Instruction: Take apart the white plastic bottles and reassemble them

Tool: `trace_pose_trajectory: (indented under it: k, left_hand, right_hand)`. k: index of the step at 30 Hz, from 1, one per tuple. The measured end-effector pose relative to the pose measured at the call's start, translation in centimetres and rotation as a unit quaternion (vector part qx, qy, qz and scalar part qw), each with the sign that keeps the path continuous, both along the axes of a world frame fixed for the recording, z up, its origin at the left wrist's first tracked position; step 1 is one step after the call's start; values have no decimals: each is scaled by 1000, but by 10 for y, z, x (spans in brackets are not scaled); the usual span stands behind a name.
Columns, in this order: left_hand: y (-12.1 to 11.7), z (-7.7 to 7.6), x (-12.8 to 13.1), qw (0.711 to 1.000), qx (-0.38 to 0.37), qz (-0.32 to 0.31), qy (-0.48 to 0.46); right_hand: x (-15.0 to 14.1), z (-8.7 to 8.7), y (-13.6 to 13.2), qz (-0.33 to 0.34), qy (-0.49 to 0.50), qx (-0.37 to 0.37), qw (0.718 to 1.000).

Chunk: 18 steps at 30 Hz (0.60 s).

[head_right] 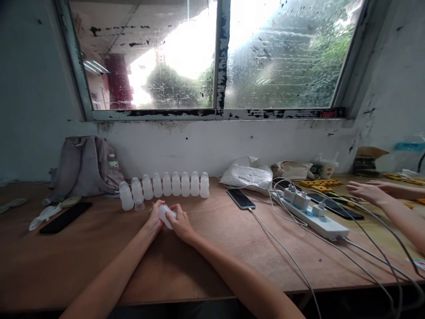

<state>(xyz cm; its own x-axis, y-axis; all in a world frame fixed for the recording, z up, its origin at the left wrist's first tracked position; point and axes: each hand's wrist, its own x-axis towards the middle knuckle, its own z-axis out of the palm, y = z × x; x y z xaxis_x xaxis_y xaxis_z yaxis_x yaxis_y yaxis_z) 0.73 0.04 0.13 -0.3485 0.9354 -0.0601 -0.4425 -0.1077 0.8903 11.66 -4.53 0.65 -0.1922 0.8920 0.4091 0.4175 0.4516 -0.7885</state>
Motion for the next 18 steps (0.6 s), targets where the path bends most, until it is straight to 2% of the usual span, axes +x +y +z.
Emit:
trace_pose_trajectory:
  k: [4, 8, 12, 18]
  left_hand:
    - [0, 7, -10, 993, 29, -19, 115]
    - [-3, 11, -27, 967, 87, -3, 239]
    - [-1, 6, -41, 933, 112, 66, 336]
    - [9, -3, -67, 870, 77, 172, 456]
  right_hand:
    - [0, -6, 9, 6, 62, -46, 997]
    - [10, -11, 28, -24, 130, -82, 988]
    - [27, -7, 44, -63, 186, -85, 977]
    - [42, -2, 54, -92, 233, -108, 962]
